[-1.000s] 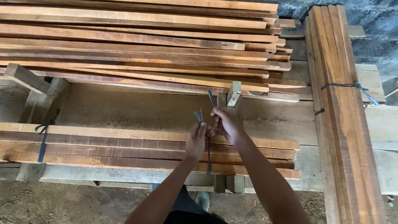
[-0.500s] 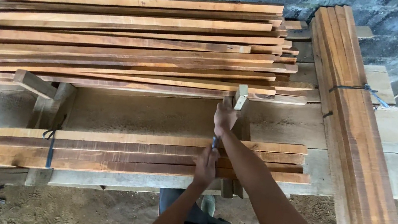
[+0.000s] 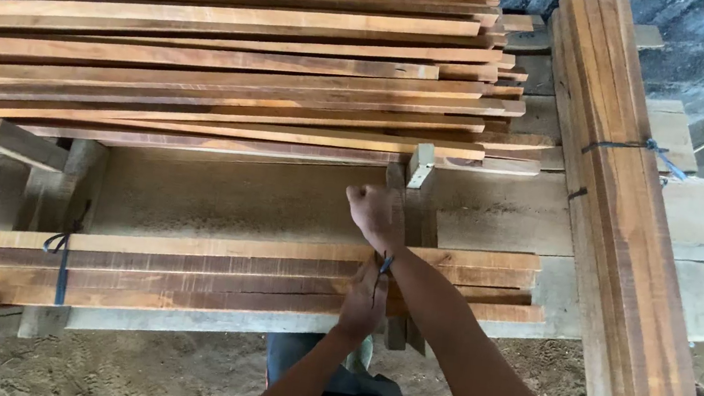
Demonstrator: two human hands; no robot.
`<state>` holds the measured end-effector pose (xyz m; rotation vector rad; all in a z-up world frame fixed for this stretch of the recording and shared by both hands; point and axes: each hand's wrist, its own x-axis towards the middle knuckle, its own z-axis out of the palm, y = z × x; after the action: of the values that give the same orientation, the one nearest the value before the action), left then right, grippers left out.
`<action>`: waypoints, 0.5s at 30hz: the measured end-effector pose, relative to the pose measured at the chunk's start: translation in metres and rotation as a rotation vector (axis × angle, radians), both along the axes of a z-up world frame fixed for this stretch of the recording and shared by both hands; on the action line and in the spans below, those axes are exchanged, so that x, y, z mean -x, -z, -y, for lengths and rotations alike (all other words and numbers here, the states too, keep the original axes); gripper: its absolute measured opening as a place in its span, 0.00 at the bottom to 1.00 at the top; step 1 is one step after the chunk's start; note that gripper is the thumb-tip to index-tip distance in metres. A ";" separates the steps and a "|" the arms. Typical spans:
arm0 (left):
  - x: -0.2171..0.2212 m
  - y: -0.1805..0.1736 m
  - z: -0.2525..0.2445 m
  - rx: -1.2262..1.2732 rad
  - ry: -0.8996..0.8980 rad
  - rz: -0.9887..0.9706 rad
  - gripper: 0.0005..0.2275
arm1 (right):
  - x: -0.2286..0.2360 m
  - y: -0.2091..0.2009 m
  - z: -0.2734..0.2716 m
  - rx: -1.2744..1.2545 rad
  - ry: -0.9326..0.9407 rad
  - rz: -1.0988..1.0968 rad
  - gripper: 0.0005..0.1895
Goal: Tying small wooden planks together into a bundle using plastic strips and a utility knife.
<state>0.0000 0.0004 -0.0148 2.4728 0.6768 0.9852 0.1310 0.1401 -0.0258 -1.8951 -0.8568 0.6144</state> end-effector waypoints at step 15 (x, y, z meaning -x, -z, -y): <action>-0.003 -0.056 -0.008 0.649 0.032 0.143 0.16 | -0.015 0.071 -0.015 -0.158 -0.212 0.546 0.24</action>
<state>0.0030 0.0086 0.0414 1.8248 0.7601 0.7639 0.1458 0.1552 -0.0964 -1.8628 -1.4230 0.1348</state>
